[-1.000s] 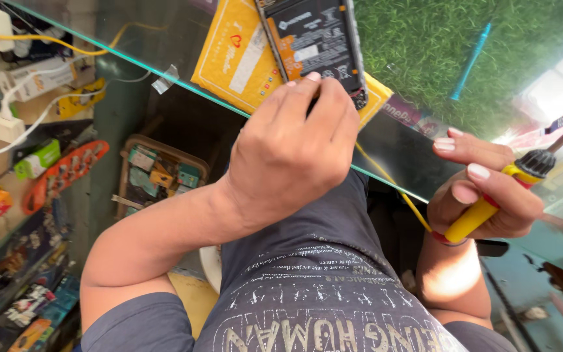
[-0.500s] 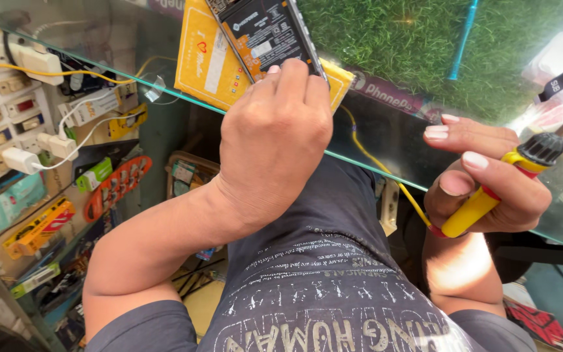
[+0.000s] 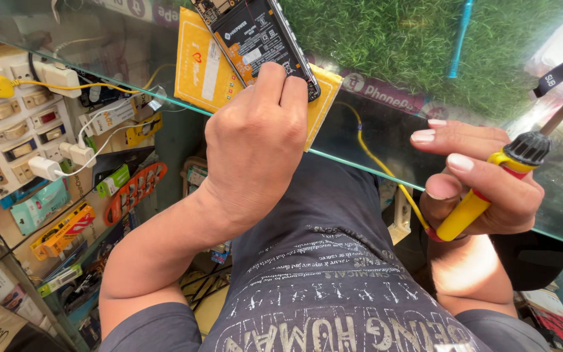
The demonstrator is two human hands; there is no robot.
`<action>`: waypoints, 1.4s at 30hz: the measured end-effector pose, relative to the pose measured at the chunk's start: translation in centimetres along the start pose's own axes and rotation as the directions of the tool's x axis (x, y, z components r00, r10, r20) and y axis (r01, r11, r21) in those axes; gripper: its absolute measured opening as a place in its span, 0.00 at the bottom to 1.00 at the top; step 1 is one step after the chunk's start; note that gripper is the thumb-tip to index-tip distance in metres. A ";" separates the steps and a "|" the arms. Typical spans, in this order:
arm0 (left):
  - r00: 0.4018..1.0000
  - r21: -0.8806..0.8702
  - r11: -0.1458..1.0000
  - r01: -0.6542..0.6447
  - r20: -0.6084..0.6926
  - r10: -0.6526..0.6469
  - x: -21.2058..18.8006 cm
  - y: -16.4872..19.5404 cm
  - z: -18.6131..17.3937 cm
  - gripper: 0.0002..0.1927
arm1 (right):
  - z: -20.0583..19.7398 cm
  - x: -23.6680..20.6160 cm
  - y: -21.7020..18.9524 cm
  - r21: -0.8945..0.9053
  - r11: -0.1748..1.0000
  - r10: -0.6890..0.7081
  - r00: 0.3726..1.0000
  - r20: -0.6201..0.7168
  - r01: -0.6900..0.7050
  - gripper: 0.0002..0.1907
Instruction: The person uses a yellow-handled screwdriver to repeatedly pry and adjust the lower edge of a disassembled smartphone resting on a yellow envelope on a glass counter. The hands stabilize the phone while the tool is inserted along the seam near the battery area.
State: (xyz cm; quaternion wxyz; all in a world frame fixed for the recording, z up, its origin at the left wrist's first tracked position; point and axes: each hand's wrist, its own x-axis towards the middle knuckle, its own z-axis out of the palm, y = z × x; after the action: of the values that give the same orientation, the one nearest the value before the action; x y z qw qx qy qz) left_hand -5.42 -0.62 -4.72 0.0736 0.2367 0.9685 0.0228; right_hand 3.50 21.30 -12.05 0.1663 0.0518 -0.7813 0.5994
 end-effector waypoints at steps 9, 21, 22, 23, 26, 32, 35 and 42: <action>1.000 -0.024 1.000 0.009 -0.009 -0.009 0.3 -0.1 -0.1 0.05 | 0.2 0.0 0.0 -0.001 1.000 0.009 1.000 -0.006 -0.009 0.17; 0.999 -0.013 1.000 0.014 -0.032 -0.015 0.3 -0.1 0.1 0.05 | 0.7 -0.1 0.3 0.010 1.000 -0.005 0.999 -0.035 0.006 0.16; 0.999 -0.020 1.000 0.013 -0.032 -0.014 0.2 -0.1 0.1 0.05 | 0.6 -0.1 0.3 0.010 1.000 -0.007 0.999 -0.031 0.007 0.16; 0.999 -0.023 1.000 0.015 -0.030 -0.016 0.2 -0.1 0.1 0.05 | 0.6 0.0 0.3 0.010 1.000 -0.008 1.000 -0.028 0.008 0.16; 0.999 -0.033 0.999 0.020 -0.034 -0.021 0.2 -0.2 0.1 0.05 | 0.5 0.1 0.1 0.007 1.000 0.012 1.000 -0.007 -0.012 0.16; 0.999 -0.069 0.997 0.034 -0.038 -0.036 0.3 -0.4 -0.1 0.05 | 0.3 0.1 -0.4 -0.015 0.998 0.054 0.998 0.029 -0.054 0.17; 0.998 -0.083 0.996 0.041 -0.038 -0.045 0.3 -0.5 -0.3 0.05 | 0.1 0.1 -0.6 -0.014 0.997 0.077 0.996 0.048 -0.076 0.17; 0.998 -0.093 0.995 0.035 -0.051 -0.040 0.4 -0.7 -0.6 0.05 | 0.7 0.1 -0.1 -0.003 0.999 0.040 0.999 0.013 -0.040 0.17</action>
State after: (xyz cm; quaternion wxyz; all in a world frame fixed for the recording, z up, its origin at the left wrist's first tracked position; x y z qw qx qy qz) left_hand -6.20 -1.05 -4.28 0.0594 0.2143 0.9723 0.0725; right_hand 3.27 20.60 -12.11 0.1490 0.0399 -0.7842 0.6010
